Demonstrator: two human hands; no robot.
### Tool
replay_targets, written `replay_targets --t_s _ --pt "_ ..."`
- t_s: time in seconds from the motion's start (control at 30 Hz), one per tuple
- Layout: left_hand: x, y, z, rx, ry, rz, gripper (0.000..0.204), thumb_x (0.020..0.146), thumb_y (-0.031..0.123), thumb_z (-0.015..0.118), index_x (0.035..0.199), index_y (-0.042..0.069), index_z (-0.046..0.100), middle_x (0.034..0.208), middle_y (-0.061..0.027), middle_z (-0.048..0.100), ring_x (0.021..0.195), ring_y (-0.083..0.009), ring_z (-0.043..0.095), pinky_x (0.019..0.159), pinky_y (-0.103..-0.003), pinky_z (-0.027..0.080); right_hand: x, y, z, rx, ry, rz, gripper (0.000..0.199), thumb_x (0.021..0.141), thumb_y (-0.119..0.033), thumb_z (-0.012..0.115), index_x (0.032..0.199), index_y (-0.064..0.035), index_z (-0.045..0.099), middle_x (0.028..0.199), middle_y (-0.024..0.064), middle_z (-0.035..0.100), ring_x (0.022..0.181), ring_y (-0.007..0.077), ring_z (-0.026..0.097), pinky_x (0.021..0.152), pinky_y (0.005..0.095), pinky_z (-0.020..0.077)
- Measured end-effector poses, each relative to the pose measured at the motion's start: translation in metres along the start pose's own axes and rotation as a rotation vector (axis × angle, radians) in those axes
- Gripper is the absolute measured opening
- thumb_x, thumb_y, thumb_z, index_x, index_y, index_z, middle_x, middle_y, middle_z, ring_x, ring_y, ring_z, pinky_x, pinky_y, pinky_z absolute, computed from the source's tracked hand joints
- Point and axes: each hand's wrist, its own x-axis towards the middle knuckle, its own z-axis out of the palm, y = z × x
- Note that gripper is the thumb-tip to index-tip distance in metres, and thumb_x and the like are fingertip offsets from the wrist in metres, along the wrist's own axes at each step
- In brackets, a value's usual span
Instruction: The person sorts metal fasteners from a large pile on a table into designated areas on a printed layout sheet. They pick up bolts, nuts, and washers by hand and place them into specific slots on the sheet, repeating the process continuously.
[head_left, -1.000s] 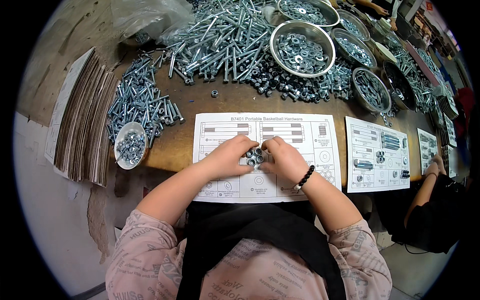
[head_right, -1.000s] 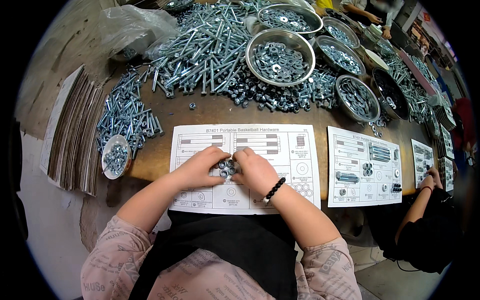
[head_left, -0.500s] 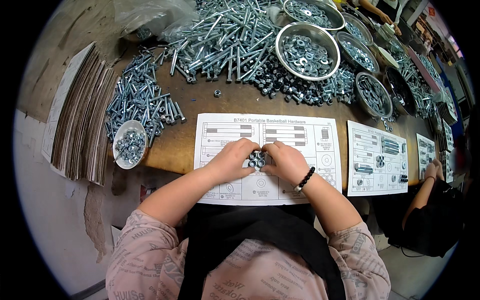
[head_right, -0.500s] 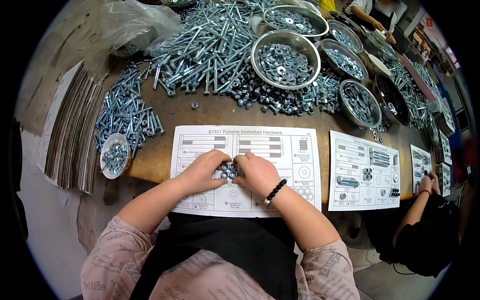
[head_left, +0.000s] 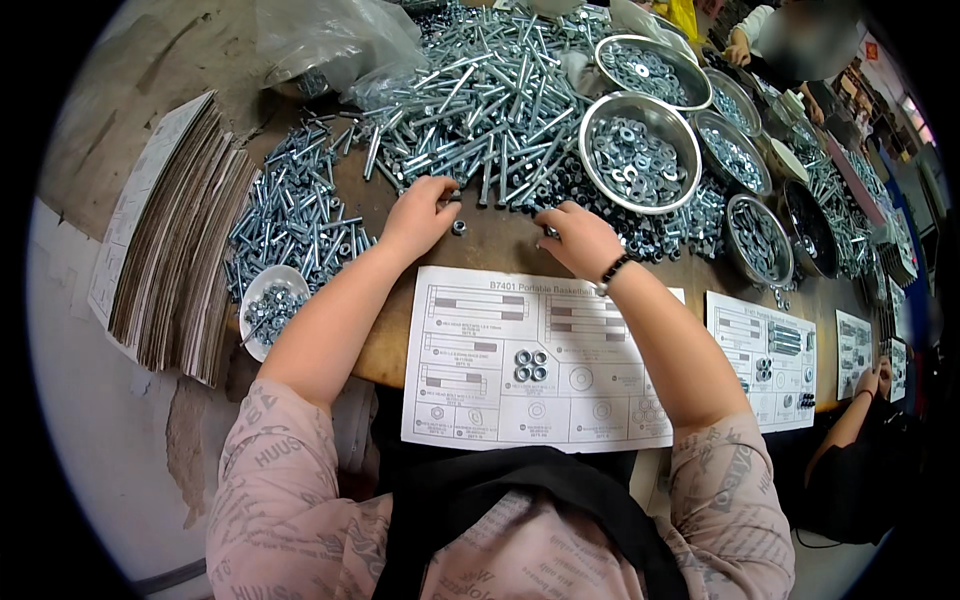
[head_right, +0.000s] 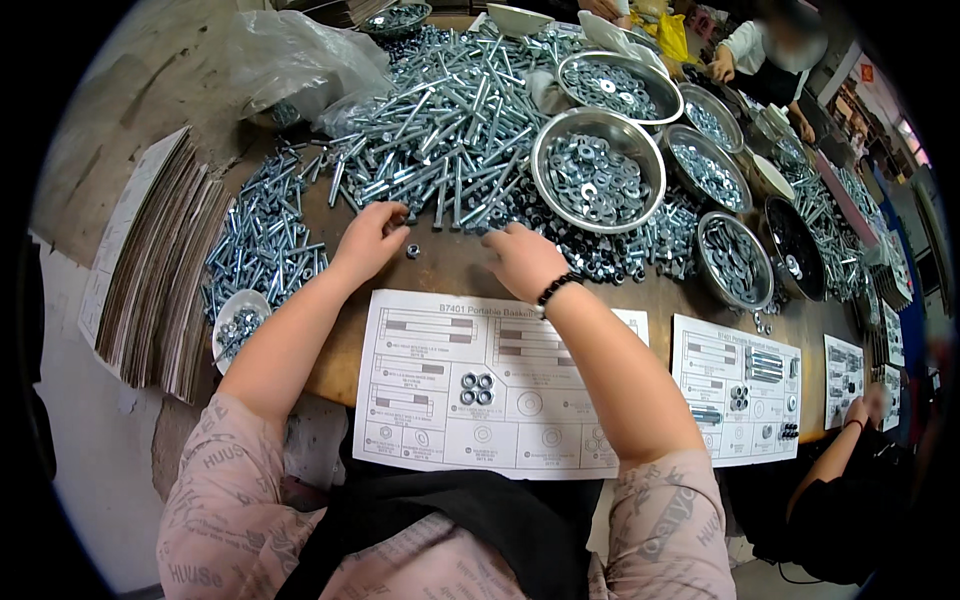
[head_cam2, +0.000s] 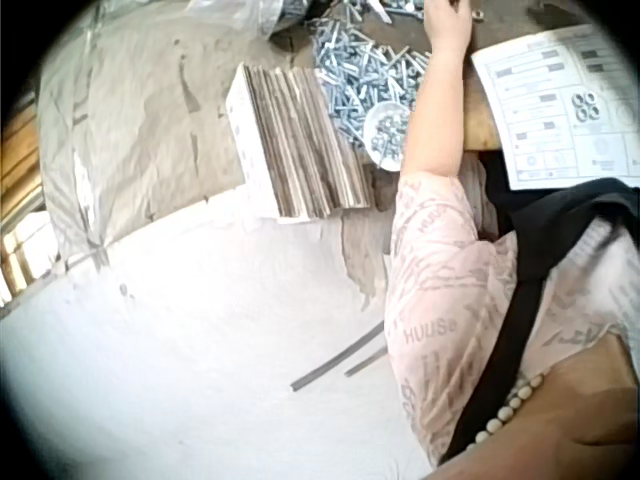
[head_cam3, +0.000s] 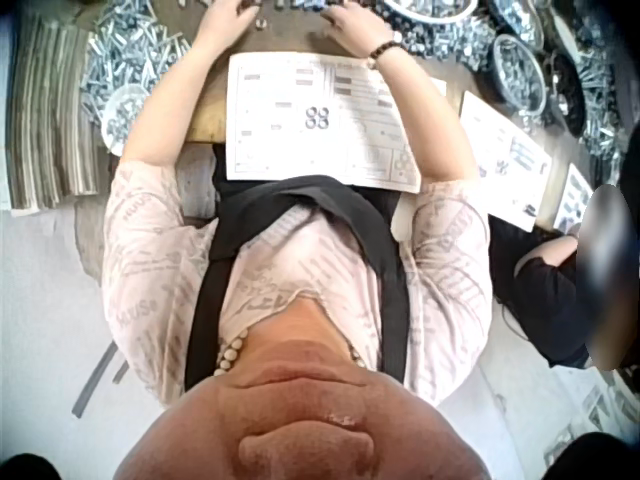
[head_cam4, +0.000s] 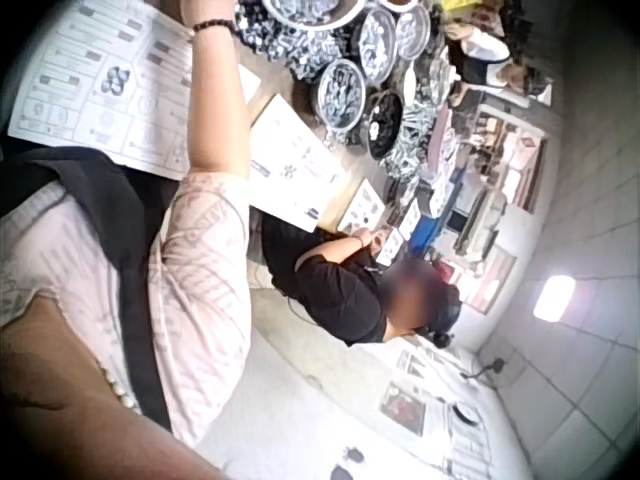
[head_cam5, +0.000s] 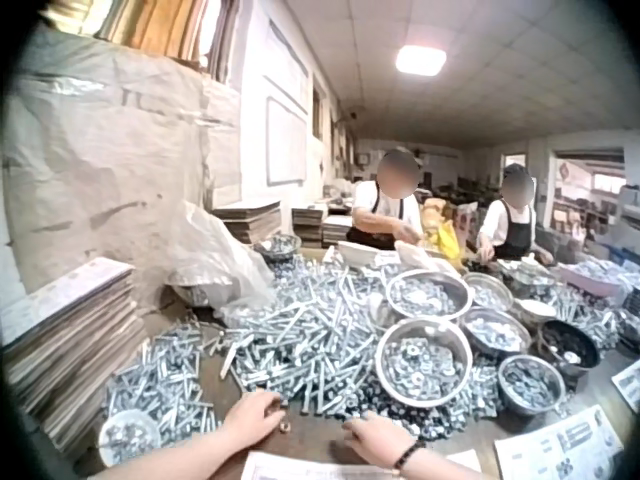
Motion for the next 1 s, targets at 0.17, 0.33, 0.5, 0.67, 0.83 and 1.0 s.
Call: replay_targets --t_s 0.17,0.33,0.5,0.67,0.83,1.0 --pt "0.038 -0.01 0.002 0.264 0.119 0.156 0.029 0.077 0.013 0.059 0.104 0.005 0.057 0.096 -0.0126 0.057 0.086 -0.0258 0.057 0.077 -0.036 0.045 0.059 -0.02 0.024 -0.155 0.027 0.053 0.02 0.083 -0.015 0.048 0.101 -0.0158 0.057 0.092 0.0129 0.056 0.088 0.0306 0.058 0.074 0.0397 0.0479" --pt "0.06 0.0 0.009 0.667 0.061 0.021 0.041 0.069 0.032 0.067 0.103 0.009 0.061 0.094 -0.0067 0.059 0.091 -0.0261 0.055 0.08 -0.039 0.043 0.09 -0.031 0.052 -0.417 -0.044 0.109 0.03 0.082 -0.027 0.055 0.111 -0.0217 0.055 0.094 0.0111 0.058 0.093 0.0273 0.056 0.072 0.0383 0.0472" --pt "0.074 -0.004 0.025 0.759 0.011 0.004 0.035 0.066 0.029 0.066 0.094 0.01 0.062 0.091 -0.0055 0.059 0.092 -0.023 0.054 0.082 -0.038 0.038 0.091 -0.042 0.058 -0.385 0.008 0.155 0.026 0.08 -0.034 0.059 0.101 -0.0181 0.058 0.094 0.0104 0.057 0.092 0.0265 0.056 0.075 0.0387 0.0442" --pt "0.082 0.015 0.019 0.704 -0.105 -0.175 0.03 0.066 0.022 0.062 0.092 0.008 0.064 0.095 -0.0084 0.06 0.095 -0.0253 0.055 0.084 -0.04 0.038 0.091 -0.027 0.074 -0.385 0.179 0.143 0.014 0.083 -0.018 0.048 0.086 -0.0146 0.061 0.088 0.01 0.057 0.088 0.0265 0.056 0.074 0.0376 0.042" --pt "0.075 0.003 0.012 0.687 -0.153 -0.199 0.03 0.072 0.025 0.053 0.092 0.006 0.065 0.098 -0.0114 0.061 0.097 -0.0272 0.056 0.084 -0.042 0.04 0.082 -0.026 0.053 -0.2 0.14 0.172 0.022 0.082 -0.013 0.045 0.096 -0.0154 0.062 0.089 0.014 0.056 0.083 0.0311 0.059 0.072 0.0403 0.0457" --pt "0.066 -0.005 -0.01 0.539 -0.092 -0.149 0.021 0.081 0.022 0.05 0.086 0.003 0.058 0.086 -0.0163 0.062 0.081 -0.0355 0.059 0.072 -0.045 0.046 0.057 -0.011 0.03 0.004 0.064 0.176 0.03 0.082 -0.009 0.043 0.104 -0.0188 0.06 0.097 0.017 0.054 0.086 0.0335 0.058 0.075 0.0404 0.0476"
